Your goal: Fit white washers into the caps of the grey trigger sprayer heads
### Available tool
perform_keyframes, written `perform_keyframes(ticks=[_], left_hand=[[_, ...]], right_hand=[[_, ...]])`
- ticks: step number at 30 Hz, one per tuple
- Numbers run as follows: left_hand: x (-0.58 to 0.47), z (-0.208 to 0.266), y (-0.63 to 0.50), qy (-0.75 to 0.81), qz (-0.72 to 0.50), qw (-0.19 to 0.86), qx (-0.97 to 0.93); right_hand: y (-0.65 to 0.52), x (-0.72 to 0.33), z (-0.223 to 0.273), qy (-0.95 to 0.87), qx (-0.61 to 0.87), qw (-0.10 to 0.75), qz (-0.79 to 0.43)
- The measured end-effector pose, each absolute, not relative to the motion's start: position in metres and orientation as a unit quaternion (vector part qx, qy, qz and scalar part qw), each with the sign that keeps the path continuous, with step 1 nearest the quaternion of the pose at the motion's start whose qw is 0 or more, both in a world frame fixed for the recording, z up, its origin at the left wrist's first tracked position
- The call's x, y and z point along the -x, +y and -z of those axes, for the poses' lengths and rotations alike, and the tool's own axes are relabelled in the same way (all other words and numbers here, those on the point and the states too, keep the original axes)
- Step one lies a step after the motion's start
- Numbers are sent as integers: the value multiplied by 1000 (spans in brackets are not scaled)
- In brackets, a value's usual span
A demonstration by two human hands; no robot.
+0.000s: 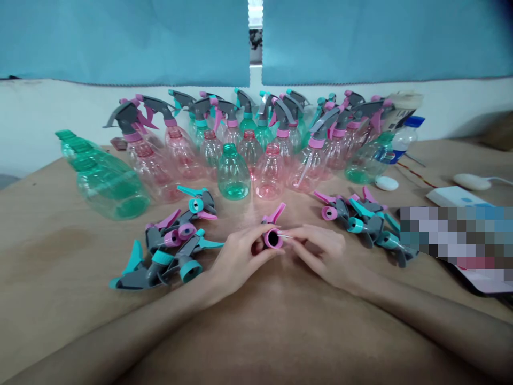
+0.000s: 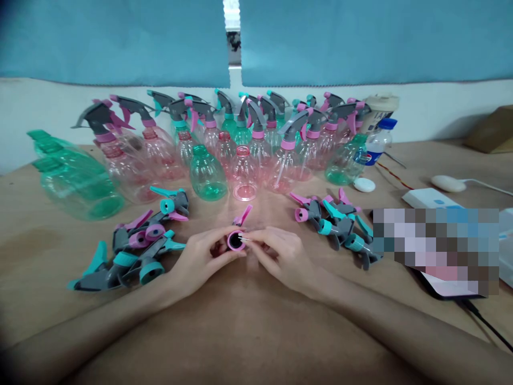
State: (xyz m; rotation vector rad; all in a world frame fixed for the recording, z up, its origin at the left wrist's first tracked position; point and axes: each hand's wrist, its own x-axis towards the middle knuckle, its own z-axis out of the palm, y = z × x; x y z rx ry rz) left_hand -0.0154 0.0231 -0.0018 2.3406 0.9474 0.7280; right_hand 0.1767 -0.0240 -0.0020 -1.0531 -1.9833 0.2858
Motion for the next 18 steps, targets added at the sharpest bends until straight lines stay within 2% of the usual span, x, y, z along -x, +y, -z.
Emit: perform_keyframes(ticks=[8, 18], left_hand=[[14, -5, 22, 369, -252, 273, -852], [15, -5, 23, 365, -247, 276, -855]], right_hand=[[-20, -180, 6, -744, 449, 478, -129], [-19, -182, 1, -764, 411, 464, -179]])
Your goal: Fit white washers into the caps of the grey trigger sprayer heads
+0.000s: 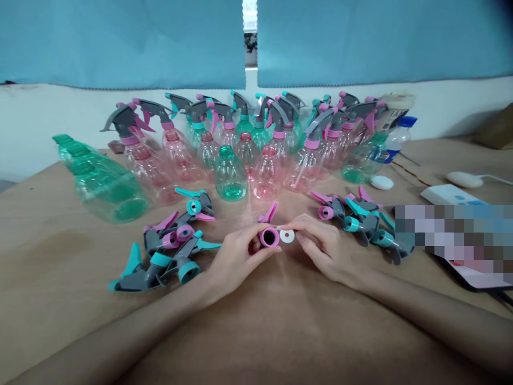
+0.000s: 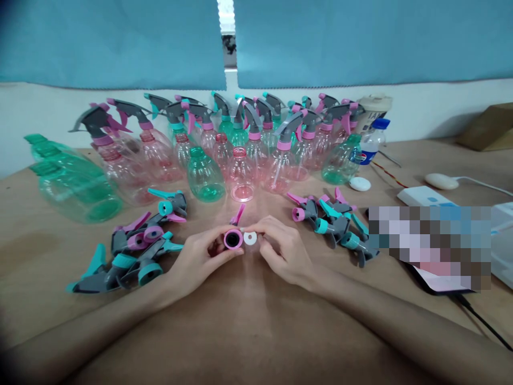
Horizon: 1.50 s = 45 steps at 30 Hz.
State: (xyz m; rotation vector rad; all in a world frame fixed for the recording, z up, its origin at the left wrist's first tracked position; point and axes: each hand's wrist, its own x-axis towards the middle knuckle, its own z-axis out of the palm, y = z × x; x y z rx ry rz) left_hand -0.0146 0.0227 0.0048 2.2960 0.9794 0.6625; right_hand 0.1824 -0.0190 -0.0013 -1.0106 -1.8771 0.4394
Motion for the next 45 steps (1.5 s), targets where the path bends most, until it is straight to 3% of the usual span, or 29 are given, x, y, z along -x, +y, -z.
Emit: perform_keyframes(ticks=[23, 32, 45], left_hand=[[15, -4, 23, 372, -241, 250, -861], [16, -2, 21, 323, -242, 235, -884], [18, 2, 16, 263, -208, 199, -921]], right_hand=[[-16, -182, 12, -729, 451, 494, -145], [-23, -178, 14, -784, 335, 509, -118], [-18, -181, 26, -825, 296, 480, -40]])
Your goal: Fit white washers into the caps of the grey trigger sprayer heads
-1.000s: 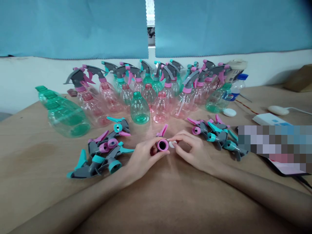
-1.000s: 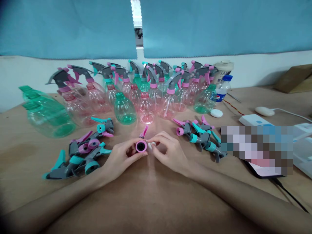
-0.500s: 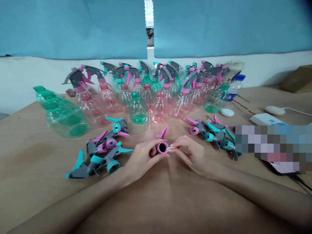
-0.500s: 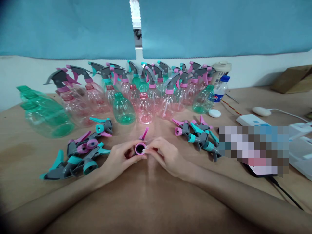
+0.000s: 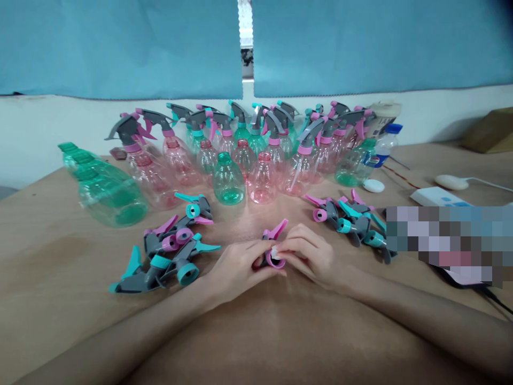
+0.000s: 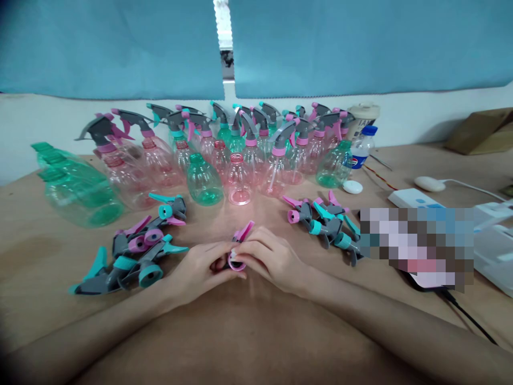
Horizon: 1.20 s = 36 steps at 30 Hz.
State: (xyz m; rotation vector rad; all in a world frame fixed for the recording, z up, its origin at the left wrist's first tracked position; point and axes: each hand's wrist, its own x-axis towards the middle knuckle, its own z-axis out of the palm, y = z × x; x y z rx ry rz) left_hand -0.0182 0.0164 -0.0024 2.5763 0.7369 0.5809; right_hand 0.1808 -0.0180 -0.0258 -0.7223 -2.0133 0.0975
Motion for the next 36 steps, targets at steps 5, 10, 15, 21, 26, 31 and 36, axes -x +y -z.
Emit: perform_keyframes(ticks=[5, 10, 15, 21, 26, 31, 36], left_hand=[[18, 2, 17, 250, -226, 200, -920], [19, 3, 18, 239, -231, 196, -923], [19, 2, 17, 243, -243, 195, -919], [18, 2, 17, 254, -244, 194, -915], [18, 2, 17, 259, -246, 203, -912], [19, 3, 17, 268, -243, 188, -913], [19, 4, 18, 266, -241, 191, -914]], right_hand=[[-19, -178, 19, -827, 290, 482, -5], [-21, -176, 13, -831, 288, 477, 0], [-21, -179, 12, -835, 298, 463, 20], [-20, -180, 18, -815, 305, 492, -33], [-20, -179, 18, -804, 290, 515, -70], [-19, -176, 12, -835, 310, 442, -105], [-19, -176, 14, -835, 324, 427, -120]])
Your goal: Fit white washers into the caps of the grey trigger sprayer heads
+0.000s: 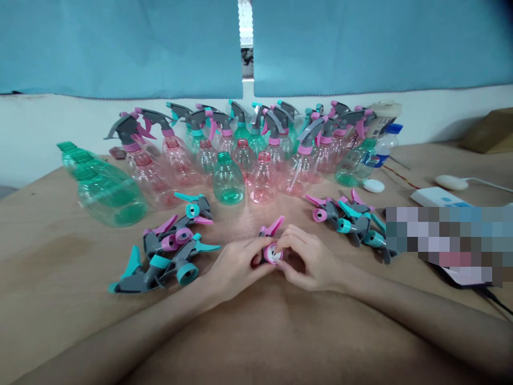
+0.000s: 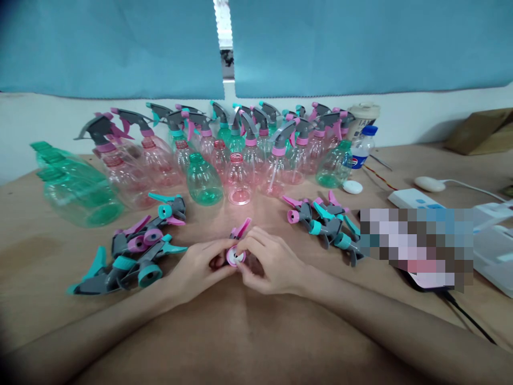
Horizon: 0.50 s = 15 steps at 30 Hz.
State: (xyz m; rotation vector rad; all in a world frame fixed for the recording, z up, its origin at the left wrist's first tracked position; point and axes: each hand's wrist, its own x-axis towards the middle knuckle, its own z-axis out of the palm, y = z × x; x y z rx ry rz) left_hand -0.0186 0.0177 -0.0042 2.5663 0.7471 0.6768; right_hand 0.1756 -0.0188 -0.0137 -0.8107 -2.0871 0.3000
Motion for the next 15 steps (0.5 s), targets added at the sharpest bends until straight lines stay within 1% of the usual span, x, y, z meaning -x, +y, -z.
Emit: perform_keyframes(ticks=[7, 15], left_hand=[[18, 4, 17, 298, -254, 176, -903], [19, 7, 18, 309, -235, 176, -905]], right_hand=[[-19, -177, 15, -821, 372, 419, -106], [-19, -177, 13, -827, 405, 352, -165]])
